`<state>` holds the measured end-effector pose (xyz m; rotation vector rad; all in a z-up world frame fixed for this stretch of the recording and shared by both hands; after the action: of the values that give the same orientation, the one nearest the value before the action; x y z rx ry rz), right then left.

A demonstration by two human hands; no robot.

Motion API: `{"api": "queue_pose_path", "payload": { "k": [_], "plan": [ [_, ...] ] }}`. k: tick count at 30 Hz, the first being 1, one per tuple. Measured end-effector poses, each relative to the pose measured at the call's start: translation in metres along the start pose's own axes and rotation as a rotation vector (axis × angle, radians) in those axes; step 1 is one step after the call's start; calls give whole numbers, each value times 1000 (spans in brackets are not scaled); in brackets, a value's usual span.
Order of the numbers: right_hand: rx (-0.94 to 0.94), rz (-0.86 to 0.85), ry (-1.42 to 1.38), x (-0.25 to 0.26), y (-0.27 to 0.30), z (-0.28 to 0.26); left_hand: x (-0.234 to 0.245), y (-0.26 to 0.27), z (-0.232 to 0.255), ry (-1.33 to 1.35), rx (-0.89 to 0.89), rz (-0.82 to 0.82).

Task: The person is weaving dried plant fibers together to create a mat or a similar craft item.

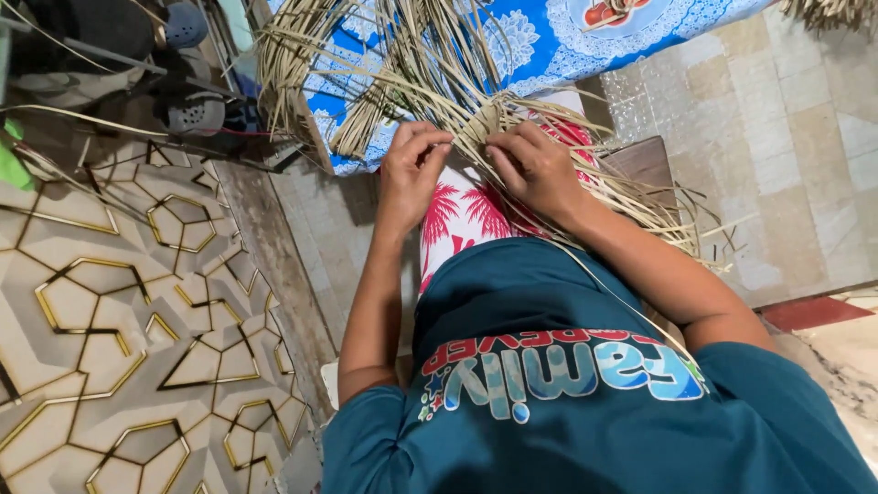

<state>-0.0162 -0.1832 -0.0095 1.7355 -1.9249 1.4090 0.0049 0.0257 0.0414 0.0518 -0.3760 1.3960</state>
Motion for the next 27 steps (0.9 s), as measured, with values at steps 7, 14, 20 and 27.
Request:
{"api": "queue_pose_path", "payload": {
  "k": [7, 14, 20, 27],
  "plan": [
    [-103, -51, -262, 6, -11, -10, -2, -10, 16, -24, -92, -165],
    [-173, -143, -333, -13, -5, -3, -3, -16, 23, 47, -129, -140],
    [-187, -171, -340, -13, -6, -3, -3, -12, -10, 160, -66, -27],
    [-187, -192, -331, -15, -5, -4, -9, -4, -27, 261, -10, -3]
  ]
}}
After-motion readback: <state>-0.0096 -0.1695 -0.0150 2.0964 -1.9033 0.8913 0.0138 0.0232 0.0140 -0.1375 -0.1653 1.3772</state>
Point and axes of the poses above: each hand's wrist, its own y-axis away from the middle knuckle, its own x-axis out of the back of the hand, z = x × y, the point moved 4 cm from there along -y, towards the middle knuckle, and after that the axes turned 11 degrees about y, right-handed, at the moved point
